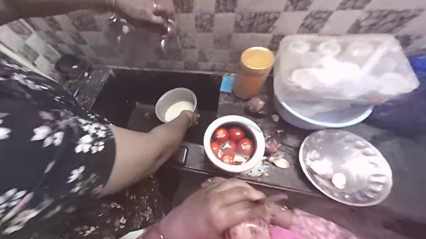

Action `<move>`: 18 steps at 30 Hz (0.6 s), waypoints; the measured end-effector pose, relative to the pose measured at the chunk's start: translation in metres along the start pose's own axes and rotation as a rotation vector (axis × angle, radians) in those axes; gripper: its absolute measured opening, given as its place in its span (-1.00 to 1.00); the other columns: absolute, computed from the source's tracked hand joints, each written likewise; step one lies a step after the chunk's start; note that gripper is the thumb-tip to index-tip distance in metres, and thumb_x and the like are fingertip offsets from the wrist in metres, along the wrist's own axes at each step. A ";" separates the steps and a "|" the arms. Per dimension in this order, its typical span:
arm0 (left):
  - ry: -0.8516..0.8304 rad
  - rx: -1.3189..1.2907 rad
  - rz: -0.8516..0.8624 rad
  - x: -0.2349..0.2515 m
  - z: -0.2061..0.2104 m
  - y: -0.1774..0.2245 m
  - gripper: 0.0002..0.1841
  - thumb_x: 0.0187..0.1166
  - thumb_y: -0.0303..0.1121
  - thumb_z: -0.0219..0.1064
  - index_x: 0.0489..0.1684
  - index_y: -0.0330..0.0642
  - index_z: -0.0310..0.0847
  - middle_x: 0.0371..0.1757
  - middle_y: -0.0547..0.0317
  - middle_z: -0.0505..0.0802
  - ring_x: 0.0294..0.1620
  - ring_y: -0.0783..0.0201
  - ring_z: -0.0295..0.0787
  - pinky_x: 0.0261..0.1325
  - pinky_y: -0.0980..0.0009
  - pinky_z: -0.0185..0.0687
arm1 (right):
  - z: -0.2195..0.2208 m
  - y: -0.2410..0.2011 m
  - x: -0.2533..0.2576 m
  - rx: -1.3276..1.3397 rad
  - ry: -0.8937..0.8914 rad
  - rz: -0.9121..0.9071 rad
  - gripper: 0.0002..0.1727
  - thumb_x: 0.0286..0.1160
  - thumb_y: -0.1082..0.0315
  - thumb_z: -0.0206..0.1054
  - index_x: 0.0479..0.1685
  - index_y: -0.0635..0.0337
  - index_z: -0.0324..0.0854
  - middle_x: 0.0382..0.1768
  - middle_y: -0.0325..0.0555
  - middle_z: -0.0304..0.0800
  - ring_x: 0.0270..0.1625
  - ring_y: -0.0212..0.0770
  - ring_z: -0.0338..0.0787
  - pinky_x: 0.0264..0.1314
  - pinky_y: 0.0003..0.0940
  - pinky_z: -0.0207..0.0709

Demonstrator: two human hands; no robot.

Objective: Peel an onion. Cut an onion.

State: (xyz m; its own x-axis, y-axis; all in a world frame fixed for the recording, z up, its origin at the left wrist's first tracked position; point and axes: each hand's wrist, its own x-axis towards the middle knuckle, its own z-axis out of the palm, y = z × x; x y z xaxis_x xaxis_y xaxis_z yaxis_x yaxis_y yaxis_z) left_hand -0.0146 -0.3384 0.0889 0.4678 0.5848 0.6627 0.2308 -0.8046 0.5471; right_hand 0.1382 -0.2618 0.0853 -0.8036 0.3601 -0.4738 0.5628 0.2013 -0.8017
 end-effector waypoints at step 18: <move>-0.055 0.008 0.027 -0.045 -0.033 0.034 -0.73 0.71 -0.21 0.24 0.00 -0.25 0.69 0.07 -0.08 0.81 0.24 0.12 0.72 0.42 0.35 0.57 | 0.035 0.022 0.209 -0.345 0.383 0.377 0.08 0.13 -0.24 0.60 0.60 0.37 0.42 0.58 0.39 0.42 0.60 0.32 0.46 0.60 0.26 0.34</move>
State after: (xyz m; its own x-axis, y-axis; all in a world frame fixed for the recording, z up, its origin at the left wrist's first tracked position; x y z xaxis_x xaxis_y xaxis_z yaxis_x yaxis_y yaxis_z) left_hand -0.0556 -0.3887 0.0944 0.5198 0.5565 0.6481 0.2243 -0.8210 0.5250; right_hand -0.0241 -0.2141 -0.0447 -0.4477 0.7509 -0.4854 0.8748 0.2554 -0.4118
